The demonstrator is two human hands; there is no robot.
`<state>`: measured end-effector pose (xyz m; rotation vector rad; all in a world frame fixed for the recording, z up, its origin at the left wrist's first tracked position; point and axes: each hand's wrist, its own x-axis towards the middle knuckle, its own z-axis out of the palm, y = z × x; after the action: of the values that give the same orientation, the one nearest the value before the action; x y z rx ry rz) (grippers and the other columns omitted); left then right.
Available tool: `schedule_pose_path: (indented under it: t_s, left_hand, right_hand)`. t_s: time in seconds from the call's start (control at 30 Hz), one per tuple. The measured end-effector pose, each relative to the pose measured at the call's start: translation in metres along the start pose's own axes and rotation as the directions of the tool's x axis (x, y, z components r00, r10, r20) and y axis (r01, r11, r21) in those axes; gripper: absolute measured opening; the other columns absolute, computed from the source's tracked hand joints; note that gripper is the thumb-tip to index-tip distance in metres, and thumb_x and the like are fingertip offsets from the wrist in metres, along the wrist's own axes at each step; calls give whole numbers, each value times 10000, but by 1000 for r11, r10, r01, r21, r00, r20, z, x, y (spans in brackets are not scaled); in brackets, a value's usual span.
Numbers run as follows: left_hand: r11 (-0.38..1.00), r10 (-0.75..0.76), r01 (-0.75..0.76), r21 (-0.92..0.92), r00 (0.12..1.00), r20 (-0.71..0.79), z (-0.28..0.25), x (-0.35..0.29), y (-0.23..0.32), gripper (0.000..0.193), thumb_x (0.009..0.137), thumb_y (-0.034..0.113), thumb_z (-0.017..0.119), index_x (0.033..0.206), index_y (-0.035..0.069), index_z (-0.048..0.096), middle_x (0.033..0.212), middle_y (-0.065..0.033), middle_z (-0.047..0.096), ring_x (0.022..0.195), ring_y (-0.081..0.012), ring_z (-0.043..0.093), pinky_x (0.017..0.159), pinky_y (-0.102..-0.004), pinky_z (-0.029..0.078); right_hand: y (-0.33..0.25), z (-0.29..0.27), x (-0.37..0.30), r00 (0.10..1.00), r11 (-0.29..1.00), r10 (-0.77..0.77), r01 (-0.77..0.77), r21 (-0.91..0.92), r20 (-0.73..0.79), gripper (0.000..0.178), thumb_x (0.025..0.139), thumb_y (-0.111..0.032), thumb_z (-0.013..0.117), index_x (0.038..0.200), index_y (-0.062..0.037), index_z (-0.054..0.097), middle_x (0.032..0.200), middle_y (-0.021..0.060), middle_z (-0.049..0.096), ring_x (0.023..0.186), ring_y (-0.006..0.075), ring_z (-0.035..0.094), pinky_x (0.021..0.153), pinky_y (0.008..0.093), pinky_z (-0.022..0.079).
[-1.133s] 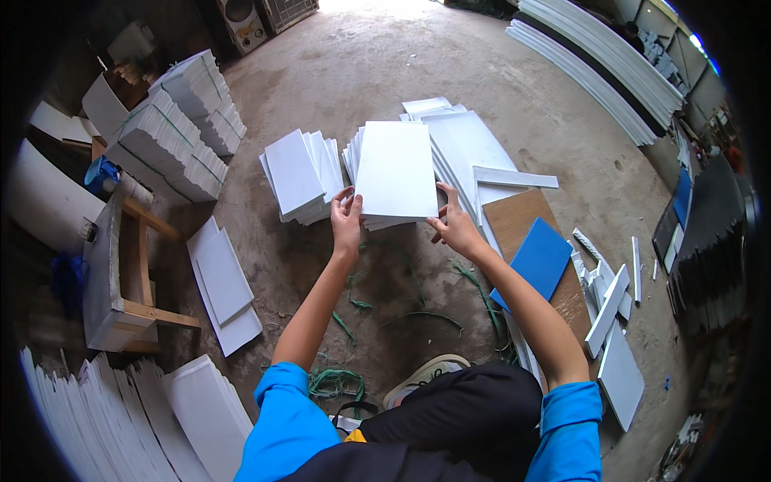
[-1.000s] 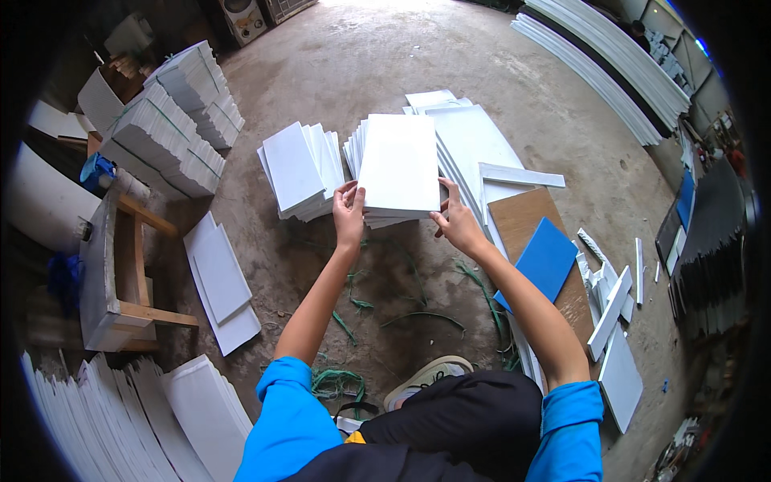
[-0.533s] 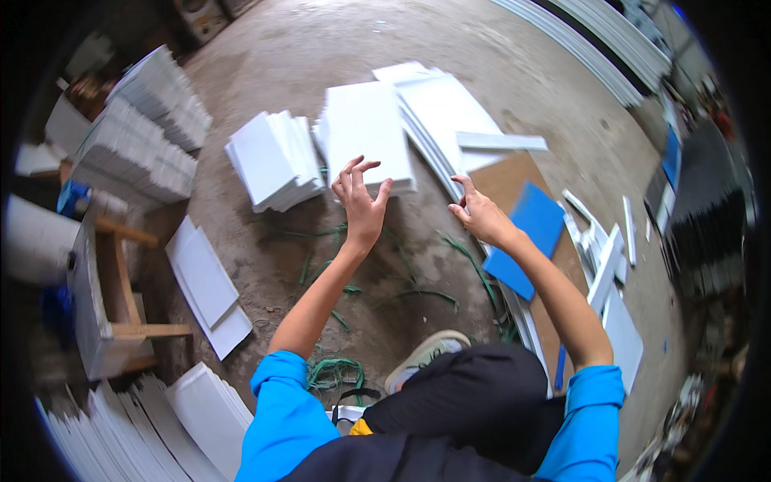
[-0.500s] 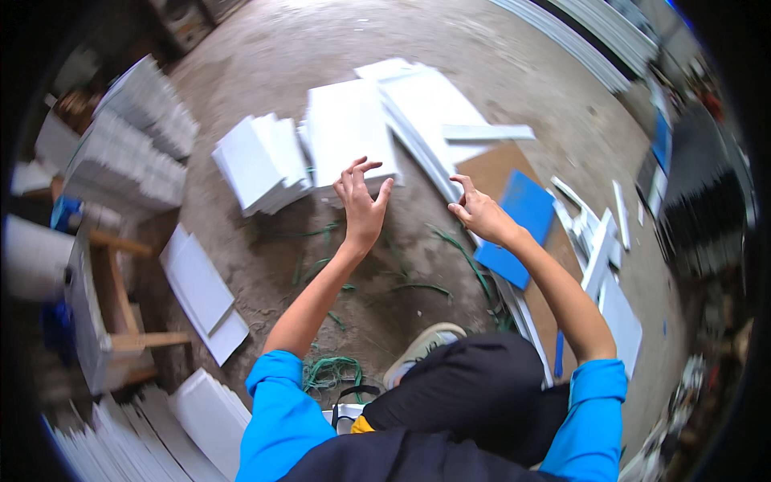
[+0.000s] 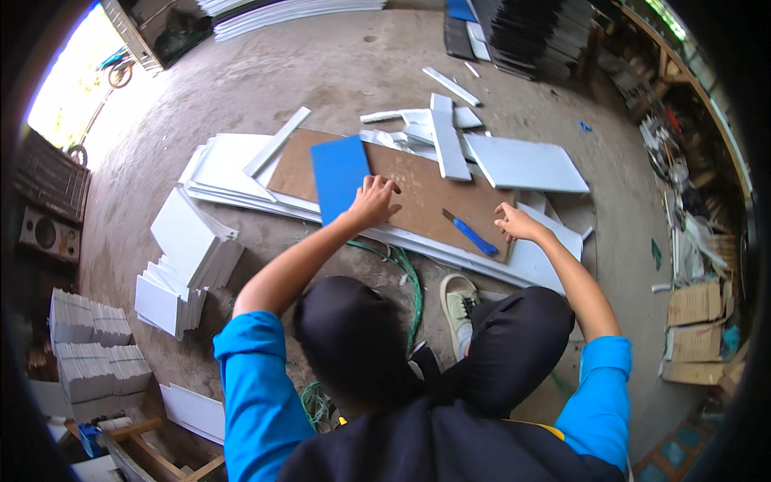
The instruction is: The person uses a utility knife to cut blue and white rectangular sheets of material. They place a blue sheet on a white sheet, score the edges, and snap the material to separate pieces. The person repeats this process for multiple sheets, stacking the cut pieces on the floor.
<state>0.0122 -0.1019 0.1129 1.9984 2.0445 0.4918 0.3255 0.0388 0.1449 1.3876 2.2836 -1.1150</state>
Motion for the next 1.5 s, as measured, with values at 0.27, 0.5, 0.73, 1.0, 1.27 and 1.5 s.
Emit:
schedule_pose_path:
  t_s: [0.27, 0.5, 0.73, 1.0, 1.27, 1.5]
  left_hand:
    - [930, 9, -200, 310, 852, 524, 26, 24, 3, 455, 715, 395, 633, 1073, 126, 552, 1124, -131, 489, 1141, -325, 346, 859, -478, 392]
    - [968, -8, -107, 227, 890, 455, 47, 42, -11, 390, 767, 330, 610, 1090, 126, 532, 1133, -135, 491, 1151, -325, 362, 883, -468, 393]
    - [920, 67, 69, -386, 943, 327, 91, 106, 2, 303, 819, 167, 575, 1098, 70, 506, 1100, -132, 521, 976, -267, 554, 837, -335, 452]
    - [70, -207, 478, -876, 866, 456, 180, 199, 119, 480, 850, 127, 534, 1222, -19, 269, 1135, -182, 445, 968, -255, 554, 846, -335, 482]
    - [-79, -669, 700, -709, 490, 558, 226, 266, 143, 689, 728, 266, 693, 1214, -47, 318, 1168, -201, 456, 1066, -313, 483, 899, -362, 400]
    - [-293, -432, 482, -826, 703, 564, 195, 267, 168, 544, 790, 68, 613, 1221, -64, 307, 1096, -186, 501, 942, -245, 560, 761, -326, 534]
  right_hand:
    - [80, 81, 43, 908, 956, -291, 287, -59, -301, 375, 761, -83, 595, 1094, -28, 432, 834, 141, 556, 791, 258, 567, 712, 357, 456]
    - [52, 115, 64, 806, 897, -419, 294, -331, -419, 476, 738, -73, 607, 1160, -31, 392, 1036, 174, 451, 984, 340, 469, 831, 414, 420]
    - [77, 101, 50, 731, 961, -259, 263, -90, -632, 434, 744, -44, 550, 1155, 4, 420, 991, 171, 422, 914, 314, 488, 778, 391, 436]
    - [167, 75, 12, 659, 897, 342, -18, 441, -670, 259, 845, -188, 537, 1061, -44, 545, 962, 106, 442, 868, 217, 484, 781, 325, 409]
    - [195, 92, -2, 648, 741, 512, -2, 671, -564, 254, 856, -214, 523, 1053, -57, 555, 922, 64, 434, 717, 127, 448, 661, 259, 401]
    - [202, 77, -9, 616, 607, 554, 161, 778, -560, 243, 867, -206, 510, 1055, -57, 549, 934, 47, 440, 648, 80, 480, 533, 212, 385]
